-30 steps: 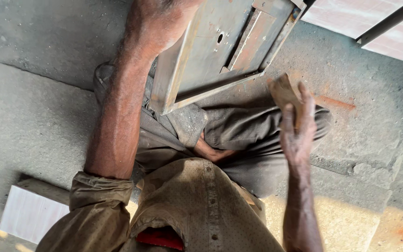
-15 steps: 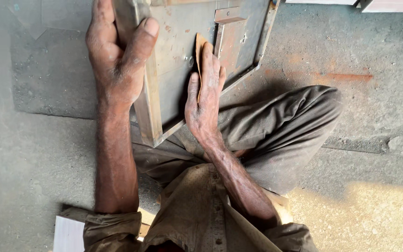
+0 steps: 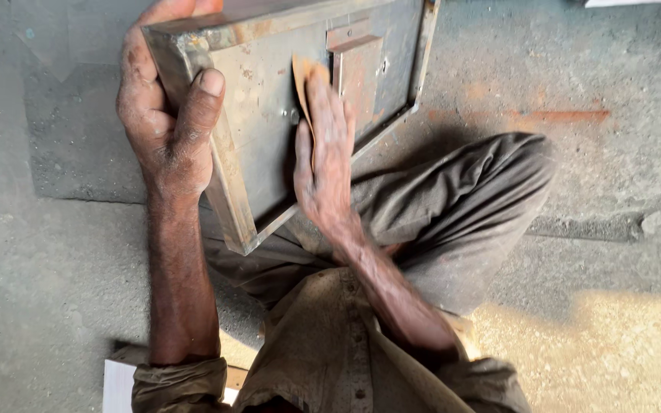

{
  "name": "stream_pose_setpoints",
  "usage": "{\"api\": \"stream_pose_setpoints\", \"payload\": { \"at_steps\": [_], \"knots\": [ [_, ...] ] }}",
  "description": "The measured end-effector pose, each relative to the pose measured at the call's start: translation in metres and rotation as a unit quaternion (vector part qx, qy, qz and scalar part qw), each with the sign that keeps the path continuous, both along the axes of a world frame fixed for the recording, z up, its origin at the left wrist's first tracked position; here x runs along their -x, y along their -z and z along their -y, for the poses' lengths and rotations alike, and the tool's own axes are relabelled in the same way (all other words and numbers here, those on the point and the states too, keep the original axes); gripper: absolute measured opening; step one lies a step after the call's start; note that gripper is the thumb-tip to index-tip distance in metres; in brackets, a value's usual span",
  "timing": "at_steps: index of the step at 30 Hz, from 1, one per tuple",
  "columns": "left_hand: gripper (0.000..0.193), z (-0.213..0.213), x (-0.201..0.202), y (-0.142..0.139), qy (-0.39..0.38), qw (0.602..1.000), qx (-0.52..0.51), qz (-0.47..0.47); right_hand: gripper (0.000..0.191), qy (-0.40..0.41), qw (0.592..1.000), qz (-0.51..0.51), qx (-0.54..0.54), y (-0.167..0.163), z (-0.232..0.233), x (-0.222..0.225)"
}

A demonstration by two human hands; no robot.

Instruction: The person sits on the floor and sands several wooden pieces using a sanding block. They work on a long narrow plank, then a rectangular frame with a central cutout, and finally a flat panel with a house-shaped cutout, sanding edges and surfaces.

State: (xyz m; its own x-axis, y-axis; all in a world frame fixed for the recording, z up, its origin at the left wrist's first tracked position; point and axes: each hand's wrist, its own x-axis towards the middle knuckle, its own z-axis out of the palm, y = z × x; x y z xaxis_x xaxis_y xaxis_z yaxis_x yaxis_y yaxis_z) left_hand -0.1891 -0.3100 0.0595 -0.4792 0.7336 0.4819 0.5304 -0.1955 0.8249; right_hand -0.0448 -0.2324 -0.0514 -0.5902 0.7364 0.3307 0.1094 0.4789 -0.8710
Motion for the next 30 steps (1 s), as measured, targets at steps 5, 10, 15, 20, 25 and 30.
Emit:
{"api": "stream_pose_setpoints", "payload": {
  "at_steps": [5,10,15,20,25,30],
  "knots": [
    [0.052,0.004,-0.001,0.002,-0.028,0.999,0.018,0.041,0.051,0.028,1.000,0.006,0.013,-0.012,-0.003,0.001],
    [0.048,0.008,-0.003,0.003,-0.026,0.999,0.019,-0.020,0.053,-0.004,0.998,0.035,0.056,-0.024,-0.005,-0.004],
    [0.057,0.007,-0.005,0.002,-0.025,0.999,0.015,0.020,0.047,0.021,1.000,0.007,0.010,-0.016,0.001,-0.006],
    [0.057,0.001,-0.005,0.000,0.001,1.000,-0.012,0.016,0.050,-0.024,0.998,-0.003,0.054,-0.008,-0.006,0.002],
    [0.053,-0.002,-0.004,-0.004,0.002,1.000,0.009,0.016,0.050,0.000,1.000,0.000,0.014,-0.029,-0.011,-0.009],
    [0.053,0.000,-0.006,-0.006,-0.012,1.000,0.013,-0.007,0.051,-0.063,0.984,-0.024,0.164,-0.042,0.010,-0.032]
  ]
}}
